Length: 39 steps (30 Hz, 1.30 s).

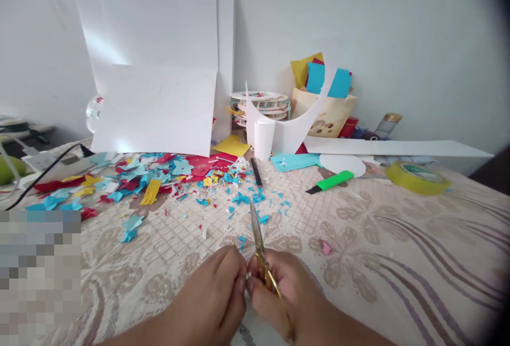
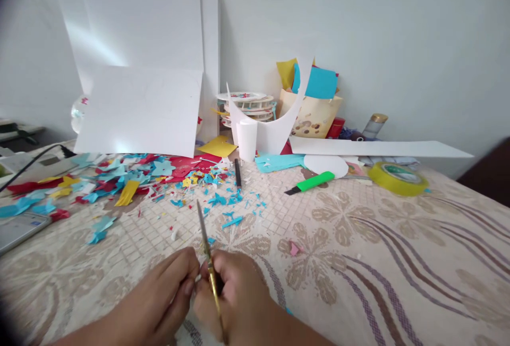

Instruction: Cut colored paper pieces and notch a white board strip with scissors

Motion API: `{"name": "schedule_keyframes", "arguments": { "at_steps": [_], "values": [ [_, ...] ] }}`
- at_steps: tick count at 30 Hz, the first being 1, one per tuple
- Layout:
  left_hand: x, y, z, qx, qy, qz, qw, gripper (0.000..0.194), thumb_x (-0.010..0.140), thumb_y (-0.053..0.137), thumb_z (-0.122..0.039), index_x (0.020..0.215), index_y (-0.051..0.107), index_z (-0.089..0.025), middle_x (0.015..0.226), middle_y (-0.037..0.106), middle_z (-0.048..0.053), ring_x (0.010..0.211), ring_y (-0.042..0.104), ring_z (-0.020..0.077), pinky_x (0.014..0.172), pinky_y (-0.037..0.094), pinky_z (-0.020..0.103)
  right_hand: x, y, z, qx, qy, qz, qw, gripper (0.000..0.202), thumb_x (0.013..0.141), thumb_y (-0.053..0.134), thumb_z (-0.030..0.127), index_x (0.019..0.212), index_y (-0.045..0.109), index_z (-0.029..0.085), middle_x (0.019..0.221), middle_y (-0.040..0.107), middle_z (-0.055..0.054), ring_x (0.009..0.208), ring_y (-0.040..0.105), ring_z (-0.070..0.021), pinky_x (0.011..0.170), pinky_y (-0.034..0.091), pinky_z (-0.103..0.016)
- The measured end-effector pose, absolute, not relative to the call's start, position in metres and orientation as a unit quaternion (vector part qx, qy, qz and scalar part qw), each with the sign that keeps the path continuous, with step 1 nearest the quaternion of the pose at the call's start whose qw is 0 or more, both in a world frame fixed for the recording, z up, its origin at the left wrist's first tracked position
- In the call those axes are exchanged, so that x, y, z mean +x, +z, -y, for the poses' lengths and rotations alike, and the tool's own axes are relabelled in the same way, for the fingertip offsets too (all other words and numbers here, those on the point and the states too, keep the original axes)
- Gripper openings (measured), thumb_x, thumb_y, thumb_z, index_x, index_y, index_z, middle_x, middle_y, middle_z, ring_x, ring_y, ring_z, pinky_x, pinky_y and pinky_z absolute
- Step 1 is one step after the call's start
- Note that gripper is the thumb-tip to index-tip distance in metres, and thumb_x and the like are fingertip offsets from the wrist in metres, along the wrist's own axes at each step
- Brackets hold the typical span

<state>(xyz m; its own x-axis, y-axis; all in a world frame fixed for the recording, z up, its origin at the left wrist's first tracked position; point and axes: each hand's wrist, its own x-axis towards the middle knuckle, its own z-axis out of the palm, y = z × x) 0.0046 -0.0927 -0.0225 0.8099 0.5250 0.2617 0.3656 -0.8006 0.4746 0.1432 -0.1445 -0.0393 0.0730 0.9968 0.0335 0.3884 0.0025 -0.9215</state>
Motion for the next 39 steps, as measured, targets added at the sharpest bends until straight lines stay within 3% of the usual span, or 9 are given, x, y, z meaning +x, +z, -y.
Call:
{"name": "schedule_keyframes", "arguments": {
  "at_steps": [4,9,22,31,39],
  "values": [
    [0.005,-0.016,0.094,0.852,0.145,-0.316,0.391,0.021,0.086,0.026,-0.022,0.074,0.043,-0.019,0.068,0.053,0.003,0.063,0.05,0.0153,0.057,0.044,0.026,0.143,-0.028,0.149,-0.549,0.533,0.477,0.433,0.016,0.068,0.052,0.032,0.065,0.042,0.02,0.049,0.037,0.006,0.043,0.037,-0.0084,0.042,0.031,-0.019],
    [0.005,-0.02,0.091,0.785,0.179,-0.288,0.519,0.023,0.088,0.028,-0.03,0.073,0.042,-0.02,0.068,0.05,0.0,0.064,0.046,0.0137,0.061,0.04,0.025,0.146,-0.031,0.147,-0.527,0.562,0.438,0.464,0.018,0.067,0.057,0.032,0.068,0.044,0.019,0.046,0.038,0.008,0.041,0.036,-0.0069,0.041,0.03,-0.018],
    [0.004,-0.02,0.083,0.739,0.213,-0.304,0.563,0.024,0.088,0.032,-0.032,0.071,0.044,-0.019,0.067,0.048,-0.001,0.064,0.044,0.0138,0.062,0.037,0.027,0.154,-0.041,0.141,-0.535,0.554,0.434,0.469,0.017,0.068,0.057,0.031,0.07,0.046,0.018,0.044,0.042,0.008,0.037,0.039,-0.0064,0.038,0.03,-0.017],
    [0.003,-0.03,0.074,0.696,0.257,-0.313,0.593,0.011,0.085,0.04,-0.029,0.082,0.046,-0.02,0.065,0.045,-0.004,0.061,0.041,0.011,0.056,0.035,0.022,0.178,-0.036,0.119,-0.6,0.42,0.394,0.555,0.027,0.069,0.058,0.04,0.061,0.043,0.019,0.041,0.04,0.007,0.037,0.038,-0.0077,0.039,0.03,-0.019],
    [0.002,-0.018,0.074,0.758,0.243,-0.32,0.514,0.013,0.081,0.046,-0.029,0.079,0.053,-0.018,0.068,0.052,-0.001,0.063,0.048,0.0129,0.056,0.039,0.022,0.163,-0.038,0.133,-0.554,0.457,0.491,0.493,0.015,0.067,0.062,0.029,0.073,0.056,0.016,0.055,0.048,0.005,0.047,0.04,-0.0081,0.044,0.032,-0.019]
  ]
}}
